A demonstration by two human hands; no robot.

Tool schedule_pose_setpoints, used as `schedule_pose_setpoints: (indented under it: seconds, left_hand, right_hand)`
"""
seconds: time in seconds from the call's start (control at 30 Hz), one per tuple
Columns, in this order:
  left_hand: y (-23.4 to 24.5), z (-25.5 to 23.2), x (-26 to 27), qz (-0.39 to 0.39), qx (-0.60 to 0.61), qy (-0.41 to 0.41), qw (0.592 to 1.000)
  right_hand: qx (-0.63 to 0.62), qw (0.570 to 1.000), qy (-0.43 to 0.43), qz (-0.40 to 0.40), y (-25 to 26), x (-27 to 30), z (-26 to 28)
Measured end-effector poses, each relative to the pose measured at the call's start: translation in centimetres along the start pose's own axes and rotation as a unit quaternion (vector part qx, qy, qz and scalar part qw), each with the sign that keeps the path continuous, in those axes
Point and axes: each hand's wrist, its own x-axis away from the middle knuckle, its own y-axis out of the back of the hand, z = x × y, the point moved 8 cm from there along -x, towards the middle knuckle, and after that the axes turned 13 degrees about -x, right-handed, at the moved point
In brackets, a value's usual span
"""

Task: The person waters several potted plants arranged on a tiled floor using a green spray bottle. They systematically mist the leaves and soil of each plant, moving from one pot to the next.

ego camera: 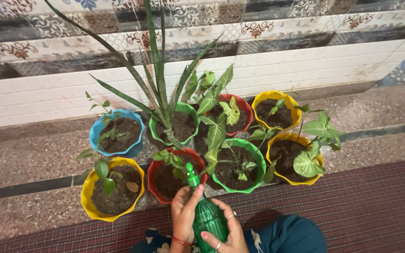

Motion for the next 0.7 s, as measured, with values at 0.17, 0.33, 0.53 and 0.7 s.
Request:
schedule_pose_setpoints:
  seconds: [0.17,0.33,0.53,0.7]
  left_hand:
    - [1.0,-0.2,0.1,-0.038,0.006,0.039,0.999]
    - [1.9,0.4,-0.3,-0.024,-0.010,0.042,0.999]
    - [-0.5,-1.0,1.3,0.066,-0.017,0.061,0.996]
    - [-0.7,-1.0,1.0,0.060,0.035,0.064,0.996]
  right_hand:
    - [-0.086,0.993,-0.073,0.021,-1.5,-0.6,0.5]
    - [-0.072,0.995,-0.063,0.017,-2.1,-0.9,0.5]
    - [-0.056,0.997,-0.052,0.025,-1.1,-0.6,-0.1]
    - [-0.086,0.995,-0.044,0.001,-1.3,-1.5,0.5]
